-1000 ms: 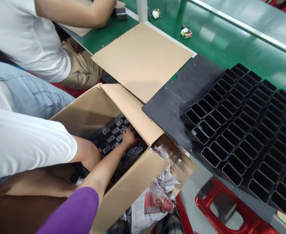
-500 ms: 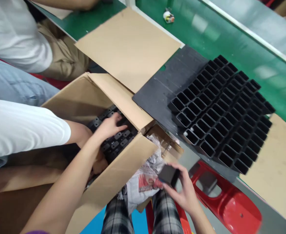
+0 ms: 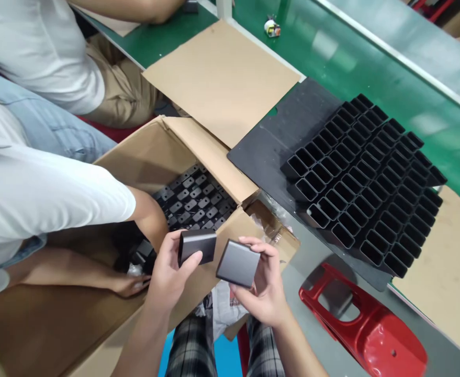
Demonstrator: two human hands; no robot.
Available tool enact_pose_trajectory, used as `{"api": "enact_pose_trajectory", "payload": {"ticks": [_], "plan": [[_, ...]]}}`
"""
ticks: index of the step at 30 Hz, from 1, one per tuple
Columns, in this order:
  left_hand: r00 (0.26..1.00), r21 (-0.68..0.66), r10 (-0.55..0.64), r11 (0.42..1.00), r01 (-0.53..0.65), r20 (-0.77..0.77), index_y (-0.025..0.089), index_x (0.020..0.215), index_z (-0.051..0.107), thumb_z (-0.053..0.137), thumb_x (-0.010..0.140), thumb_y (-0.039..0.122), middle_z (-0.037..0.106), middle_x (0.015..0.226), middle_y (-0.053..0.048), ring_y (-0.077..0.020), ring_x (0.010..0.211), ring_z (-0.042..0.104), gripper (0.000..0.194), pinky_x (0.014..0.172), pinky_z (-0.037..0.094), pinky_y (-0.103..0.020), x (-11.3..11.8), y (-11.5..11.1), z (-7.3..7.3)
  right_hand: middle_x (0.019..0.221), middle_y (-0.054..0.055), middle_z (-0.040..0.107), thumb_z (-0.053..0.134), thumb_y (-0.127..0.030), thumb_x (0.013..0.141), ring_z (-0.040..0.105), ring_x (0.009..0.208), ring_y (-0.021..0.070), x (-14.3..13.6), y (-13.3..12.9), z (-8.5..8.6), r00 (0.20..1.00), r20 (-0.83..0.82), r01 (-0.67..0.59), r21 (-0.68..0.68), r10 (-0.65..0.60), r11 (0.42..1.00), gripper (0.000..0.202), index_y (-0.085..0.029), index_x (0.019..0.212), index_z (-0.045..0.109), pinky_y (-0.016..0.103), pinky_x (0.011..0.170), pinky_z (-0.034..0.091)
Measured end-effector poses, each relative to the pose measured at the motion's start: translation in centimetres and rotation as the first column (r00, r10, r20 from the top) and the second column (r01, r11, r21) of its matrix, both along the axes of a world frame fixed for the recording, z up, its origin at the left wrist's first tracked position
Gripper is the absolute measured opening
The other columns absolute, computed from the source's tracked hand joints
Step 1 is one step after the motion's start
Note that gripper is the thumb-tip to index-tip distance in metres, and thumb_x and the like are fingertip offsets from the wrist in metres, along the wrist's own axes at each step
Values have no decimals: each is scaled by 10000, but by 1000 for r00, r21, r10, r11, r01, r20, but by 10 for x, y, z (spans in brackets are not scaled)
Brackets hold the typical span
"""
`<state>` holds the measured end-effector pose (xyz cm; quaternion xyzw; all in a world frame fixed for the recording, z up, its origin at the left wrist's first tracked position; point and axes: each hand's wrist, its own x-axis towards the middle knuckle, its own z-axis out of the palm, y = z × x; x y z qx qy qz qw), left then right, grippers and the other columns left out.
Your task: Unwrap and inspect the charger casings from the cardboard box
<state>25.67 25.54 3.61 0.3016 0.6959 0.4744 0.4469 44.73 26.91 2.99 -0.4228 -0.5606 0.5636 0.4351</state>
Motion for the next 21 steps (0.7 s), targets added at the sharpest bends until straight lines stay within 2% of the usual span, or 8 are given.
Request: {"api": "enact_pose_trajectory", "payload": {"ticks": [3, 6, 9, 11, 14, 17, 19, 21], "plan": [[995, -24, 28, 999, -25, 96, 226, 1004, 525, 718, 704, 323, 702, 927, -8, -176, 884, 707, 370, 809, 584, -280, -2, -4, 3, 1343, 103, 582, 752, -371, 855, 595, 1258, 269, 1, -1, -5, 1000, -17, 18, -38, -18, 999, 476, -322, 1228, 461, 428, 981, 539], [981, -71, 30, 997, -16, 191, 229, 1018, 520, 724, 693, 327, 710, 929, -12, -189, 889, 706, 396, 822, 586, -303, -1, -12, 2, 1292, 108, 593, 754, -420, 855, 617, 1215, 272, -1, -5, -8, 1000, -27, 4, -57, -6, 998, 498, -320, 1237, 451, 431, 969, 551], [928, -105, 54, 994, -16, 368, 232, 1061, 512, 722, 727, 357, 732, 999, -42, -221, 947, 718, 413, 876, 590, -361, 3, -22, -8, 1297, 115, 586, 720, -337, 881, 624, 1203, 253, -3, -9, -8, 1000, 10, -20, -3, 20, 1000, 462, -316, 1251, 443, 397, 929, 573], [878, -110, 76, 994, -27, 473, 240, 1113, 494, 728, 753, 379, 738, 1090, -71, -253, 1014, 723, 452, 904, 594, -409, 5, -28, -15, 1330, 118, 564, 690, -246, 886, 599, 1243, 248, -4, -12, -4, 995, 94, -41, 76, 34, 996, 470, -317, 1286, 454, 405, 962, 567], [885, -66, 89, 996, -66, 457, 244, 1269, 476, 728, 812, 409, 697, 1272, -106, -283, 1165, 690, 548, 1017, 560, -460, 9, -36, -19, 1360, 121, 527, 642, -123, 873, 558, 1292, 254, -6, -15, 4, 938, 346, -122, 244, 31, 962, 560, -312, 1378, 490, 444, 1035, 539], [945, 21, -4, 1000, -4, 326, 237, 1456, 448, 677, 901, 414, 532, 1537, -114, -290, 1432, 505, 626, 1205, 411, -435, 15, -42, -15, 1358, 132, 533, 563, -46, 883, 559, 1275, 246, -9, -17, 10, 851, 526, -226, 370, -3, 901, 685, -284, 1509, 421, 411, 999, 556], [943, 62, -127, 992, 113, 307, 282, 1564, 362, 626, 952, 408, 377, 1663, -65, -277, 1546, 336, 679, 1264, 323, -407, 19, -48, -10, 1342, 137, 565, 543, -41, 891, 569, 1239, 247, -9, -16, 11, 829, 558, -264, 425, -22, 866, 726, -254, 1559, 355, 402, 968, 560], [920, 94, -231, 973, 212, 317, 346, 1615, 269, 559, 998, 411, 267, 1714, -2, -254, 1589, 226, 685, 1297, 249, -396, 22, -53, -7, 1317, 137, 600, 569, -63, 887, 575, 1198, 262, -8, -13, 9, 820, 571, -276, 455, -40, 847, 704, -235, 1541, 375, 428, 960, 550]]}}
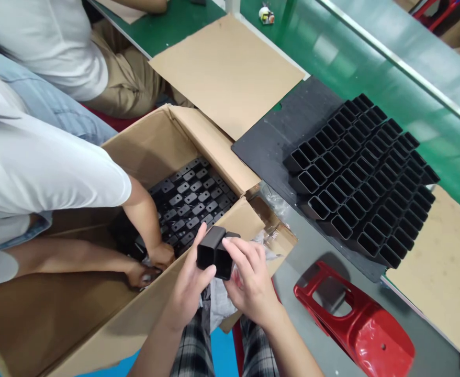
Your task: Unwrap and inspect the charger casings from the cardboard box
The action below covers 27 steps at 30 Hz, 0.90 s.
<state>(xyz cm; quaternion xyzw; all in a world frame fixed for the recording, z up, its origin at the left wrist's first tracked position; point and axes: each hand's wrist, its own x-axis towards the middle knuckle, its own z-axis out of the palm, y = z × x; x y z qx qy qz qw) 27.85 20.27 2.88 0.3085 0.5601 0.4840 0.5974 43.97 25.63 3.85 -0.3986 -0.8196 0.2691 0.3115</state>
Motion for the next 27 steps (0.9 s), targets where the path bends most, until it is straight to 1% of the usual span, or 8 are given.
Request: {"api": "enact_pose_trajectory", "payload": {"ticks": [3, 7, 11, 14, 17, 21, 25, 27], "plan": [[997, 4, -73, 997, 73, -40, 350, 1624, 250, 498, 1026, 443, 213, 1728, 22, -245, 1602, 176, 653, 1320, 172, -401, 1, -4, 0, 1322, 130, 624, 625, -95, 871, 547, 1250, 285, 6, 6, -5, 1000, -26, -18, -16, 17, 1000, 612, -236, 1444, 465, 484, 1030, 512], [979, -65, -170, 984, 163, -109, 257, 1627, 261, 477, 1023, 504, 206, 1725, -36, -254, 1599, 185, 687, 1310, 223, -398, 2, -4, -1, 1446, 152, 563, 692, -142, 857, 466, 1423, 301, 11, 10, -13, 967, -206, -168, -90, 147, 982, 590, -236, 1389, 454, 523, 1136, 459], [954, -110, -267, 961, 253, -140, 215, 1622, 220, 399, 1048, 495, 284, 1699, -99, -234, 1569, 285, 663, 1272, 323, -391, 8, -9, 3, 1359, 167, 610, 710, -165, 858, 569, 1300, 274, 11, 9, -20, 946, -269, -205, -69, 180, 976, 600, -206, 1400, 455, 496, 1099, 496], [945, -75, -147, 989, 130, -293, 193, 1551, 283, 496, 1015, 457, 360, 1660, -160, -235, 1486, 451, 635, 1175, 464, -379, 12, -16, 9, 1287, 163, 642, 692, -123, 848, 602, 1217, 268, 9, 7, -23, 959, -231, -181, -56, 164, 982, 602, -194, 1405, 474, 478, 1033, 540], [858, -2, -13, 1000, 14, -513, 194, 1262, 559, 700, 885, 384, 500, 1564, -175, -259, 1335, 610, 445, 1050, 560, -351, 12, -22, 17, 1287, 157, 652, 573, -44, 857, 591, 1214, 271, 3, 0, -20, 969, -146, -206, -30, 200, 978, 631, -200, 1456, 450, 490, 1002, 556], [785, -1, -30, 999, 38, -619, 219, 1036, 726, 613, 882, 224, 785, 1115, -92, -210, 1037, 756, 191, 905, 609, -277, 0, -29, 22, 1297, 165, 665, 494, -119, 944, 558, 1263, 292, -4, -4, 0, 925, 2, -380, -10, 380, 925, 559, -162, 1498, 434, 489, 1011, 561], [825, -95, 46, 988, -120, -563, 205, 1027, 787, 608, 888, 337, 792, 1109, -115, -240, 1000, 767, 263, 879, 629, -300, -28, -65, 8, 1391, 183, 619, 592, -597, 946, 562, 1313, 288, -30, 45, 29, 781, 43, -614, -131, 623, 778, 709, -143, 1477, 467, 437, 1062, 553], [852, -213, 55, 958, -192, -520, 185, 1059, 799, 667, 852, 466, 779, 1166, -146, -290, 1082, 751, 373, 927, 623, -351, -41, -99, -5, 1386, 171, 628, 554, -447, 1010, 598, 1280, 253, -66, 90, 30, 762, 101, -624, -150, 640, 767, 498, -157, 1415, 540, 419, 1077, 539]]}}
